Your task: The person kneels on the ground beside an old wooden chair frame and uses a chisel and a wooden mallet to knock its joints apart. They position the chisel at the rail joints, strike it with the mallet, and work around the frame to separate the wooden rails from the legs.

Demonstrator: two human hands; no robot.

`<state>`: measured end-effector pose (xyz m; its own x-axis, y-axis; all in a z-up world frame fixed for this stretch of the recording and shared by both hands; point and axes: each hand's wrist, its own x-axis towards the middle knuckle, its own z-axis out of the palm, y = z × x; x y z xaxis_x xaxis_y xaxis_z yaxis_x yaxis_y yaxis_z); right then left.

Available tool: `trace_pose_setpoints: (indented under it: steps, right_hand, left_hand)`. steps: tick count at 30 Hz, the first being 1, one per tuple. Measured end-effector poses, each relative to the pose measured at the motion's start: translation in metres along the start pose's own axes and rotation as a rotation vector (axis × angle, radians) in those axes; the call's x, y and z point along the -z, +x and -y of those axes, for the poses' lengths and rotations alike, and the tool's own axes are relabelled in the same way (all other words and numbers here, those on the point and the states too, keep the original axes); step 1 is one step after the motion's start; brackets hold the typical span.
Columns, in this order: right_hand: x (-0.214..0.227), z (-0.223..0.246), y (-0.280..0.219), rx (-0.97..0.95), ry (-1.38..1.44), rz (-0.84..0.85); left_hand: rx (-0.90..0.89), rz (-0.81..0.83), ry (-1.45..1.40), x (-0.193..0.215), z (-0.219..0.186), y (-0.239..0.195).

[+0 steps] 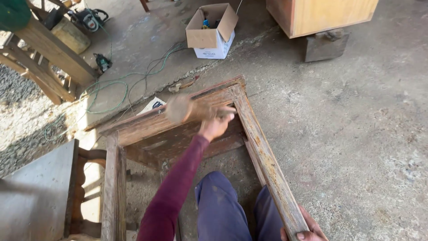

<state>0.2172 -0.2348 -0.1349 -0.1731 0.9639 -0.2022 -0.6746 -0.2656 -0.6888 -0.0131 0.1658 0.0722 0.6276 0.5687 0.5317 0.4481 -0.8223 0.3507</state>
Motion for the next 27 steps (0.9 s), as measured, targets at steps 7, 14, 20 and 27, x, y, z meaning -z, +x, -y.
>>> trace_pose_setpoints:
  steps: [7,14,20,27]
  right_hand:
    - [-0.012,-0.024,-0.010,0.109,0.255,-0.473]
    - [-0.009,-0.022,-0.010,0.112,0.241,-0.161]
    - [-0.016,-0.012,-0.011,0.114,0.226,-0.270]
    - [-0.026,0.007,-0.008,0.089,0.059,0.036]
  left_hand:
    - [0.404,-0.116,-0.139,-0.018,0.037,0.049]
    - [0.314,-0.097,0.064,-0.020,0.035,0.069]
    - [0.376,0.030,-0.046,-0.009,0.028,0.075]
    - [0.366,0.104,0.093,-0.001,0.020,0.075]
